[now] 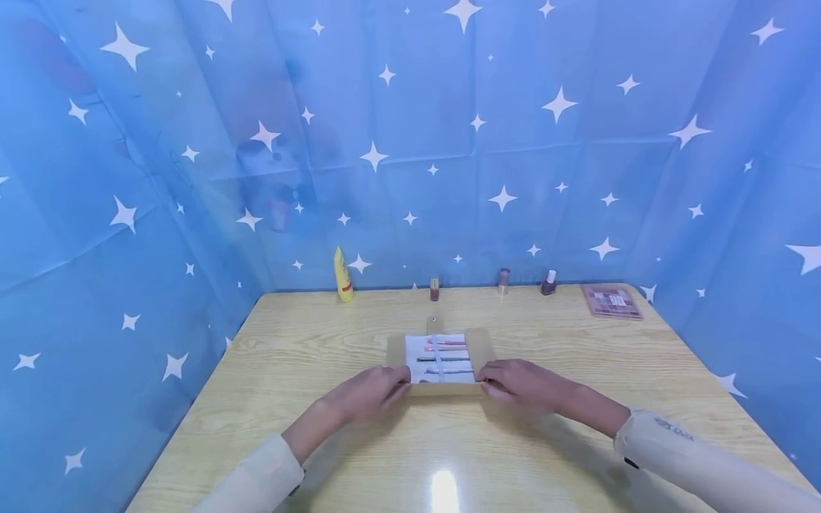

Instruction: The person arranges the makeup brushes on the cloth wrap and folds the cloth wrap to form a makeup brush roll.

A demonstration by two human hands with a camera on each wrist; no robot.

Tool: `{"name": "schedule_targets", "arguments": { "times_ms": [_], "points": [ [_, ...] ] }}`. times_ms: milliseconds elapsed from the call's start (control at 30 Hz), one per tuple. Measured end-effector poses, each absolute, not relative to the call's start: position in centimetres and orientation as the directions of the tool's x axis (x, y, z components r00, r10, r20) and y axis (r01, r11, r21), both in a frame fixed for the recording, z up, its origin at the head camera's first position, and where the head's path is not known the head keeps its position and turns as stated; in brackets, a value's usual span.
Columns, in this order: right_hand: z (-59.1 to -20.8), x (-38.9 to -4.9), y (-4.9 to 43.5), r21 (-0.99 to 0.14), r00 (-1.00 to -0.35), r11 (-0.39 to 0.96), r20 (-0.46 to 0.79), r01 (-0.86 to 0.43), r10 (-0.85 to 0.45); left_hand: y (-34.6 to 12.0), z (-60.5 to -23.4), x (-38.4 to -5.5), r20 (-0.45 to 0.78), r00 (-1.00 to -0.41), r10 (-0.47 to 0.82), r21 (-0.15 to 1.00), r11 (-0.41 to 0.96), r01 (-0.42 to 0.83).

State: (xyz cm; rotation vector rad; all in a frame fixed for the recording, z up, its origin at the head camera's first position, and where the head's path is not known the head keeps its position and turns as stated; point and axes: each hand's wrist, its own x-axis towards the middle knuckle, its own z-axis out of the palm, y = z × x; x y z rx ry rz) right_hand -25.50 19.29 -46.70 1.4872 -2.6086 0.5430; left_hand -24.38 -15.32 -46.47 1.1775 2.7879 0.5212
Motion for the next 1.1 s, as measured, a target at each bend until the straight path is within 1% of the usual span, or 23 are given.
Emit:
{"name": "schedule_targets", "arguments": {
  "times_ms": [67,133,267,400,433,533,600,633,733,833,900,1000,1100],
  "points": [
    [-46.4,-26.2,19.3,-0.351,-0.54,0.448,0.234,-0.822,-0.809,-15.4,-46.5,-24.5,0.074,-0.736,0.673,0.432,0.643,0.632],
    [-46.3,-27.1,19.2,-0.427,-0.558,0.436,0.217,-0.792,-0.801,-15.4,-46.6,-24.9,0.097,-0.759,0.643,0.497,0.63,0.597],
    [-46.4,-28.9,19.1,-0.537,-0.602,0.44,0.165,-0.719,-0.781,-15.1,-47.1,-26.3,0.14,-0.8,0.583,0.544,0.63,0.554],
    [-46.8,-30.2,19.0,-0.565,-0.621,0.455,0.135,-0.689,-0.772,-14.8,-47.9,-27.7,0.126,-0.828,0.546,0.58,0.636,0.508],
    [-47.0,-30.4,19.0,-0.559,-0.626,0.462,0.137,-0.689,-0.768,-14.7,-48.1,-28.0,0.115,-0.836,0.537,0.592,0.639,0.492],
    [-47.5,-30.7,19.0,-0.495,-0.624,0.477,0.183,-0.726,-0.759,-14.5,-48.4,-28.6,0.099,-0.851,0.516,0.608,0.646,0.462],
    [-47.9,-30.5,19.0,-0.451,-0.624,0.49,0.216,-0.746,-0.751,-14.4,-48.6,-28.7,0.097,-0.866,0.491,0.576,0.682,0.451],
    [-48.0,-30.4,19.0,-0.425,-0.623,0.497,0.236,-0.756,-0.746,-14.4,-48.6,-28.7,0.107,-0.871,0.48,0.541,0.706,0.456],
    [-48.2,-30.0,18.9,-0.351,-0.588,0.484,0.317,-0.801,-0.744,-14.3,-48.7,-28.5,0.176,-0.864,0.471,0.387,0.774,0.501],
    [-48.1,-29.6,18.7,-0.243,-0.515,0.454,0.393,-0.857,-0.762,-14.4,-48.6,-28.1,0.266,-0.814,0.515,0.227,0.788,0.573],
    [-47.9,-29.3,18.6,-0.187,-0.478,0.441,0.403,-0.878,-0.781,-14.6,-48.3,-27.8,0.287,-0.771,0.569,0.185,0.756,0.628],
    [-47.6,-28.8,18.5,-0.166,-0.478,0.449,0.36,-0.878,-0.801,-14.9,-47.8,-27.0,0.232,-0.732,0.641,0.178,0.711,0.68],
    [-47.5,-28.1,18.8,-0.172,-0.516,0.487,0.298,-0.856,-0.803,-15.3,-47.4,-26.3,0.152,-0.706,0.692,0.153,0.689,0.708]
  ]
}}
